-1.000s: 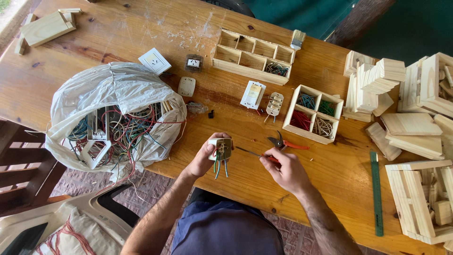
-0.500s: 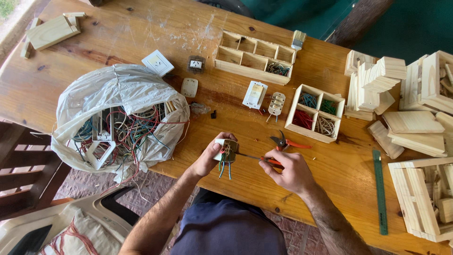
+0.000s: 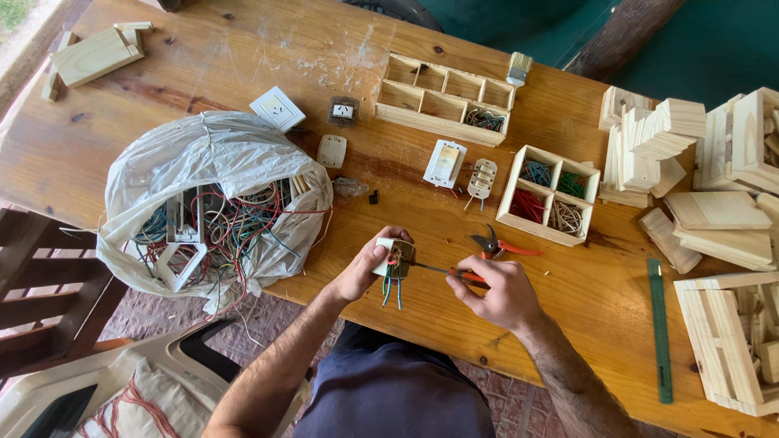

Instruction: The person strips the insulation from several colored wires using pliers and then inserts them into the terminals of a white electrical outlet. They use a screwdriver to tighten the terminal screws to secure the wires in place.

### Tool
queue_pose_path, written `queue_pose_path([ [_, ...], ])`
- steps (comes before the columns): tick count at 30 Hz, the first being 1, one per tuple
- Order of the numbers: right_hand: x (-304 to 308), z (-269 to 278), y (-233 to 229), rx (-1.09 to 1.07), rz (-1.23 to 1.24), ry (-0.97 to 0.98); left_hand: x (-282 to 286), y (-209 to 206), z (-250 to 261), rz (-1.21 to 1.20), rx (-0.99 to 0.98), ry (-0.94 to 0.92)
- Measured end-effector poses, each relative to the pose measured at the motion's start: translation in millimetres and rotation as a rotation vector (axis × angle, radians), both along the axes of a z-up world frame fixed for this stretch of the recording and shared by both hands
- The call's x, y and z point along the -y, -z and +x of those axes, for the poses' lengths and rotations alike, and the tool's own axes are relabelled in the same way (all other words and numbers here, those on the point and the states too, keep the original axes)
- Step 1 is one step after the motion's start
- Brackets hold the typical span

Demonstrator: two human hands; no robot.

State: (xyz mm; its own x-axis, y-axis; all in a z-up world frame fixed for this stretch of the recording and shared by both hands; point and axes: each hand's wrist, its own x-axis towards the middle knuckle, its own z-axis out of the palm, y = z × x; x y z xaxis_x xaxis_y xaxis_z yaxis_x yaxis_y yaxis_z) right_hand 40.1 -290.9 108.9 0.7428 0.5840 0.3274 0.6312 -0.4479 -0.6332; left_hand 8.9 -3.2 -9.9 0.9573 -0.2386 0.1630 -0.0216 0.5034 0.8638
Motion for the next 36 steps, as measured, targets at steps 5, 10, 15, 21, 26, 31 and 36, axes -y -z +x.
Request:
queue_pose_path([
  [5, -4, 0, -3, 0.06, 0.013, -0.009, -7, 2, 1, 0.003, 0.011, 0.013],
  [10, -9, 3, -6, 0.08, 0.031, -0.03, -11, -1, 1, -0.028, 0.029, -0.007],
  [15, -13, 0, -6, 0.098, 0.023, -0.045, -14, -6, -5, -0.018, 0.032, -0.014],
  [21, -14, 2, -5, 0.131, 0.036, -0.041, -18, -9, -2, -0.032, 0.063, -0.014],
  [26, -21, 2, -11, 0.168, 0.002, -0.065, -18, -11, -1, -0.018, 0.077, -0.02],
  [31, -17, 2, -8, 0.169, 0.026, -0.051, -19, -9, -1, -0.007, 0.08, -0.028],
  [36, -15, 4, -10, 0.173, 0.035, -0.051, -17, -2, 2, -0.017, 0.086, -0.03],
])
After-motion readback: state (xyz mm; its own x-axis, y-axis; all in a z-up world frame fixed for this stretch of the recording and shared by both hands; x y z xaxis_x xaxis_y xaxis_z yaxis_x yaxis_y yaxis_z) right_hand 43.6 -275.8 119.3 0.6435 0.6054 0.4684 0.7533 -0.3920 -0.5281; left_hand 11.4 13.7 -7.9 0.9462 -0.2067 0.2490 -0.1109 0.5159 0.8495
